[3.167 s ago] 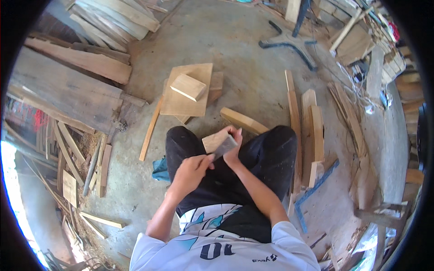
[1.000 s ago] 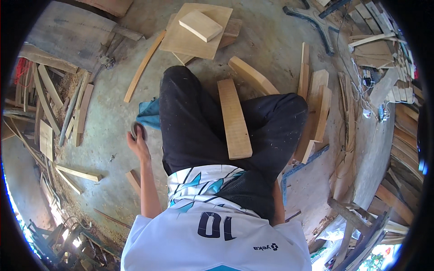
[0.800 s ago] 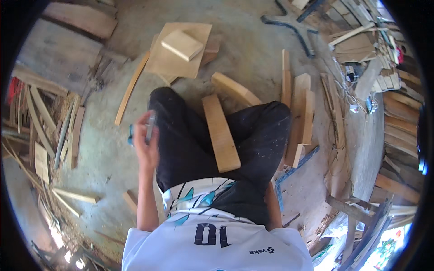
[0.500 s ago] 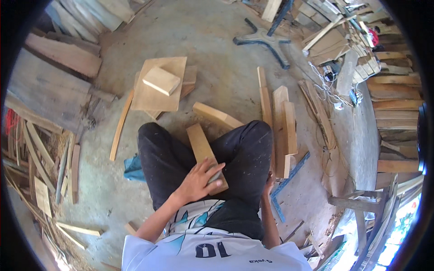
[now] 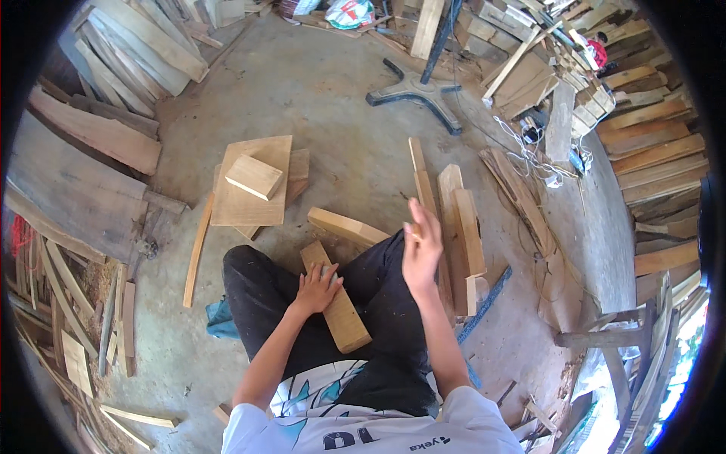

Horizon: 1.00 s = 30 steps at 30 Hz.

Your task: Sanding, chiseling, and applying a finish to wood pieces while sitting on the floor.

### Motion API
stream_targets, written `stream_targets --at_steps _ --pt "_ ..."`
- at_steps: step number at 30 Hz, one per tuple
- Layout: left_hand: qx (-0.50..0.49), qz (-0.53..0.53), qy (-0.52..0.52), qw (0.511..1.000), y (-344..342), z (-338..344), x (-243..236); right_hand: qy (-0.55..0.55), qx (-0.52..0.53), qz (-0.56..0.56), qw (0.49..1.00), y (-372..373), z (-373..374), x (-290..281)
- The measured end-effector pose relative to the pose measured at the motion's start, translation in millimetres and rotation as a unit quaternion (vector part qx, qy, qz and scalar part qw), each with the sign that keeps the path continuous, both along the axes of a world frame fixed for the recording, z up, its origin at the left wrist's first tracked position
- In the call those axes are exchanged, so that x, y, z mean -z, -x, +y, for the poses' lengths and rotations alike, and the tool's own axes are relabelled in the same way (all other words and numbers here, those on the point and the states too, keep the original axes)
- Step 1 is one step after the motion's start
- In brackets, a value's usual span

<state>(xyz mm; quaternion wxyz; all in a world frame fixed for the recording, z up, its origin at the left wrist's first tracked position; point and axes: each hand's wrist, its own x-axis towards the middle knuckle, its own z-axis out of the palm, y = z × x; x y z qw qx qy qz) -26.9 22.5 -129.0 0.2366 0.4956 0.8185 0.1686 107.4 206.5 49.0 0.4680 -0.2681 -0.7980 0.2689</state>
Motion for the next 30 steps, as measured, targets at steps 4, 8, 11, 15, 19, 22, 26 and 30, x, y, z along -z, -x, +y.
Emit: stream_targets --at_steps 4,8,11,15,19,22,26,30 --pt "0.004 -0.006 0.027 1.000 -3 8 -3 -0.041 -0.032 -0.043 0.998 39 10 37" --pt "0.101 0.082 -0.048 0.990 -60 -37 -19 0.062 -0.030 -0.017 0.998 36 0 90" --pt "0.066 0.065 -0.081 0.992 -99 -61 -95 0.117 -0.026 0.007 0.993 32 6 110" --pt "-0.002 0.037 -0.059 0.998 -98 -56 -77 0.168 -0.024 0.004 0.986 41 5 102" --pt "-0.081 0.055 -0.020 0.995 -45 12 -10 0.126 -0.030 0.019 0.991 44 7 110" --pt "-0.154 0.035 0.054 0.986 5 45 21 0.128 -0.040 0.000 0.991 58 -2 110" --pt "-0.168 0.041 0.064 0.983 -12 37 12 0.141 -0.031 -0.007 0.989 55 -2 117" --pt "-0.075 0.071 -0.011 0.995 -84 -8 -39 0.232 -0.011 0.056 0.971 50 12 131"
